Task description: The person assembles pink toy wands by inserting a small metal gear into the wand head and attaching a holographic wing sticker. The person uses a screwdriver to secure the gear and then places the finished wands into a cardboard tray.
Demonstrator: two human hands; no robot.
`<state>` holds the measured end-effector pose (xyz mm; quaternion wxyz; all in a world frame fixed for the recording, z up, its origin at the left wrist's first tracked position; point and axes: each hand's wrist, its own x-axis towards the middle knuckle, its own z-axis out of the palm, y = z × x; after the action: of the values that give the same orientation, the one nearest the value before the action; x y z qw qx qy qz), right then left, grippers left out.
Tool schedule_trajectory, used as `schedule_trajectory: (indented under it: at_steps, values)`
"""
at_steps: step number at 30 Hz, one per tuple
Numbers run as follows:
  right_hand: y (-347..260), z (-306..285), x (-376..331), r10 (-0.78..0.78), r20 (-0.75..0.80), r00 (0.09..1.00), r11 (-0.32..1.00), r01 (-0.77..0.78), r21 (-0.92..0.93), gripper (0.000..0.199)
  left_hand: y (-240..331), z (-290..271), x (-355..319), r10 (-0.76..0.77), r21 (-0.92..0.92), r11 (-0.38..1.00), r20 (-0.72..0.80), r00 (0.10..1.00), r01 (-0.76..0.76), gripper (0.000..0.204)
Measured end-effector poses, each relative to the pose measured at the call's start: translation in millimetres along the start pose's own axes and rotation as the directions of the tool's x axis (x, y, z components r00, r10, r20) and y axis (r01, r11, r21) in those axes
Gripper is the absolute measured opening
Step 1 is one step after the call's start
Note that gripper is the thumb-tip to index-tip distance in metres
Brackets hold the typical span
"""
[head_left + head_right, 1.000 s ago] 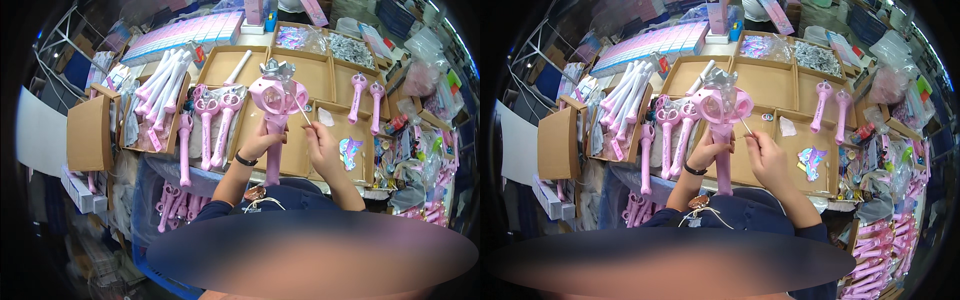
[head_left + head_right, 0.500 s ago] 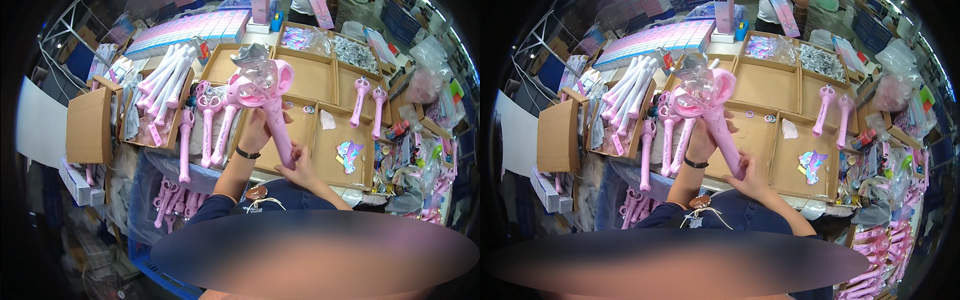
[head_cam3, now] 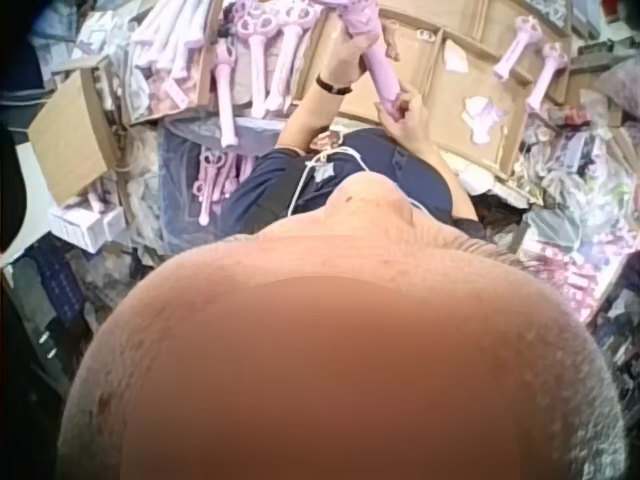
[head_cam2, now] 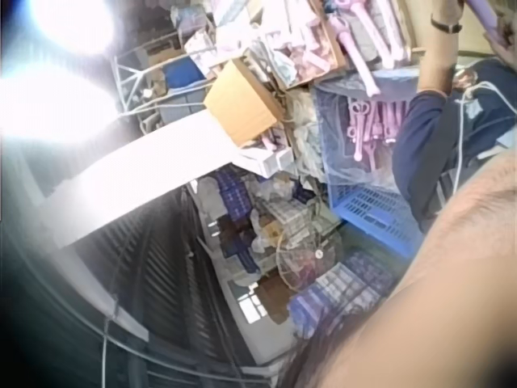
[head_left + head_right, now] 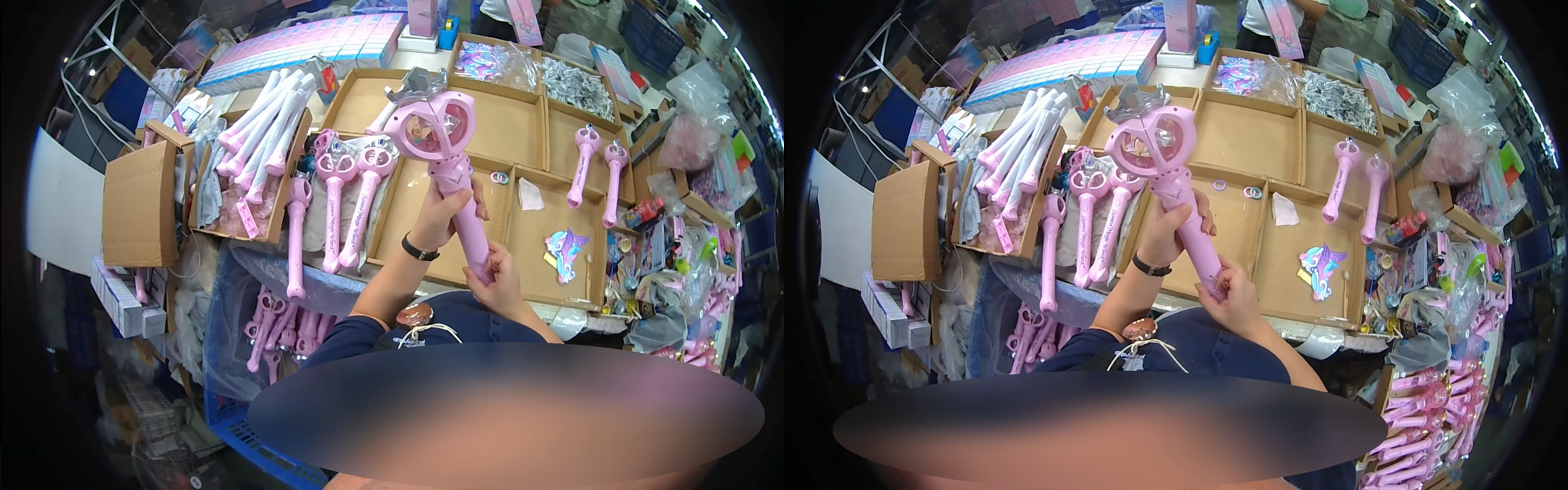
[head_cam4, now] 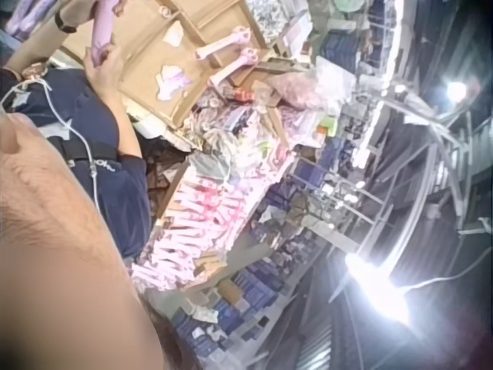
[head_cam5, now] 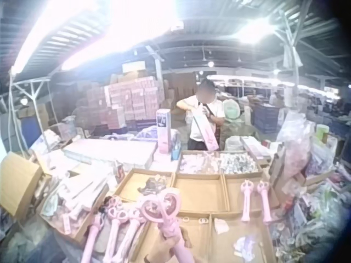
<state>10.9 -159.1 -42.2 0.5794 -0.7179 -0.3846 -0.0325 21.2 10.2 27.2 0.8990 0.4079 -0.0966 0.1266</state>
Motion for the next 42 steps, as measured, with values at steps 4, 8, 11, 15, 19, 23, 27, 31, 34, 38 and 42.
schedule_trajectory:
  at_steps: [4,8,11,15,19,23,27,31,34,38,42]
  values:
    - [1,-1,-3,0.027,0.013,1.000,1.000,-0.027,-0.010,0.042,-5,-2,-3,-0.007,0.027,1.000,-0.043,0.999,0.008,0.027]
    - [3,0,-5,0.005,0.003,1.000,0.999,-0.005,-0.040,0.042,-6,-3,-4,-0.001,0.034,0.999,-0.006,1.000,0.002,0.033]
    - [5,0,-7,-0.014,-0.005,1.000,0.998,0.014,-0.054,0.042,0,-8,1,0.022,-0.086,0.996,-0.054,0.998,-0.026,0.054]
    - [8,-1,-9,-0.060,0.029,0.998,0.998,0.060,0.030,0.043,12,-16,11,0.231,-0.048,0.971,-0.042,0.972,-0.233,0.091]
    - [9,-1,-9,-0.059,0.008,0.998,0.998,0.059,0.017,0.043,1,-13,6,0.161,-0.047,0.986,-0.024,0.987,-0.162,0.081]
    - [7,-1,-9,-0.044,0.005,0.999,0.999,0.044,0.008,0.043,-11,-13,-6,0.023,-0.001,1.000,0.033,0.999,-0.023,0.048]
    - [7,-2,-10,-0.020,0.028,0.999,1.000,0.020,-0.009,0.043,-13,-16,-10,-0.043,-0.001,0.999,0.029,0.999,0.043,0.033]
    - [11,-3,-13,-0.045,0.035,0.998,0.998,0.047,-0.047,0.045,-13,-13,-9,0.009,0.013,1.000,0.046,0.999,-0.009,0.037]
    - [12,-3,-15,0.052,0.113,0.992,0.993,-0.062,0.096,0.042,-4,-14,-6,0.133,-0.001,0.991,-0.087,0.987,-0.134,0.056]
    - [8,-12,-4,-0.007,0.139,0.990,0.990,-0.013,0.141,0.026,23,-30,8,0.281,-0.055,0.955,-0.139,0.950,-0.290,0.078]
    - [-12,-35,25,0.433,0.137,0.891,0.896,-0.443,0.046,0.009,37,-42,10,0.175,0.065,0.983,-0.072,0.982,-0.170,0.071]
